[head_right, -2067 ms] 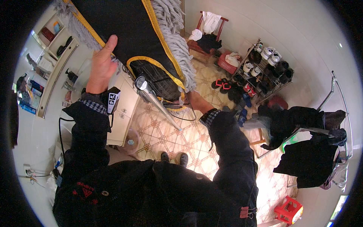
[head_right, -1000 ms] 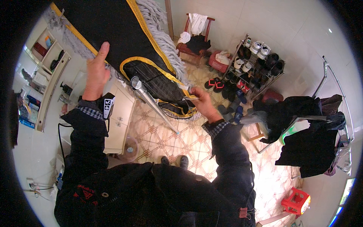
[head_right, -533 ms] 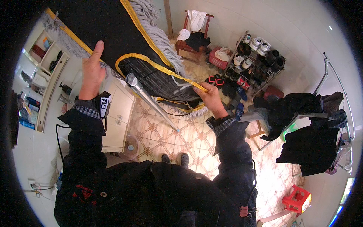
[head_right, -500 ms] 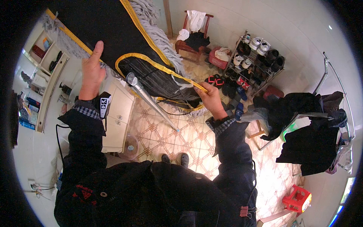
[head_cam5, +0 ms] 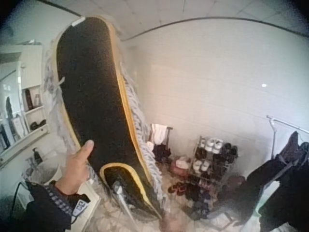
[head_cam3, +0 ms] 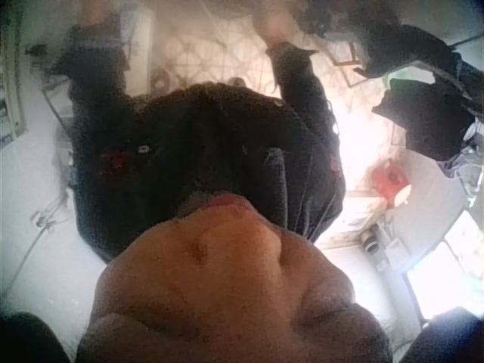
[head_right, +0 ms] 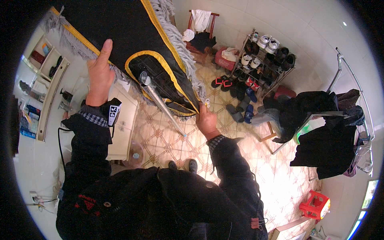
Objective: The person attaches a flat mop head to a metal mop handle. They align the head with the handle, insert the handle into the head's connector, and then secure it by tying a white string around the joint. The person repeats the tying process to ensure the connection is firm.
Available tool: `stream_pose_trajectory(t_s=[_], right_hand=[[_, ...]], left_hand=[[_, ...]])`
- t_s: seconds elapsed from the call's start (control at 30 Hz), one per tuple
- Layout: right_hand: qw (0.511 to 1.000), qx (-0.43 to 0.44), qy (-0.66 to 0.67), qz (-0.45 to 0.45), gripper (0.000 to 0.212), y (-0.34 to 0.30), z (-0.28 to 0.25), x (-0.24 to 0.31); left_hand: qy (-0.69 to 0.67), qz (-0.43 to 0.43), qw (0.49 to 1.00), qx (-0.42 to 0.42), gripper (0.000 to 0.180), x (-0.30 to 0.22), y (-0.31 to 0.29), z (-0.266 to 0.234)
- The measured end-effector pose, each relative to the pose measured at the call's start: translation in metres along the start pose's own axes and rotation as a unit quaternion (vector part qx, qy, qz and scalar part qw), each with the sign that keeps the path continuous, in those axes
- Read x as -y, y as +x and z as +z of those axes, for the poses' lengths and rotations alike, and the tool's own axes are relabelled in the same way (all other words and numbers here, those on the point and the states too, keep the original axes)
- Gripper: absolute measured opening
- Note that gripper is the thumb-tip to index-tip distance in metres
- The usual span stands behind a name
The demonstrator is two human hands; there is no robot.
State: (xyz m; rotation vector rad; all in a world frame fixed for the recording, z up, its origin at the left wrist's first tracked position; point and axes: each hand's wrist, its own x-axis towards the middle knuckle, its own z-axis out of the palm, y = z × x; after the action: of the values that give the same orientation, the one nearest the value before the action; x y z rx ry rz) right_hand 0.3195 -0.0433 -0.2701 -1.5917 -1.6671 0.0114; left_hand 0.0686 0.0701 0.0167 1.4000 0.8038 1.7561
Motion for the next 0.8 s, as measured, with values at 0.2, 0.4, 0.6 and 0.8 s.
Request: stream_pose_trajectory(t_s=[0.2,0.4,0.6,0.8], right_hand=[[0.993,0.059,-0.063,0.077,0.030,-0.011,0.017,0.000],[0.975,0.082,-0.102,0.182,0.027,-0.010,0.035,-0.007],[0.968,0.086,-0.058,0.230,0.024,-0.010,0.063,-0.002],[0.978,0.068,-0.103,0.168,0.023,-0.025,0.096,-0.007]], left_hand=[[-0.026,0.049,0.998,-0.035,0.032,-0.001,0.003,0.008],[0.100,-0.076,0.988,-0.089,0.028,-0.003,0.004,-0.018],[0.073,0.023,0.991,-0.111,0.045,-0.001,0.002,0.003],[0.104,-0.013,0.987,-0.124,0.050,-0.007,-0.008,-0.004]])
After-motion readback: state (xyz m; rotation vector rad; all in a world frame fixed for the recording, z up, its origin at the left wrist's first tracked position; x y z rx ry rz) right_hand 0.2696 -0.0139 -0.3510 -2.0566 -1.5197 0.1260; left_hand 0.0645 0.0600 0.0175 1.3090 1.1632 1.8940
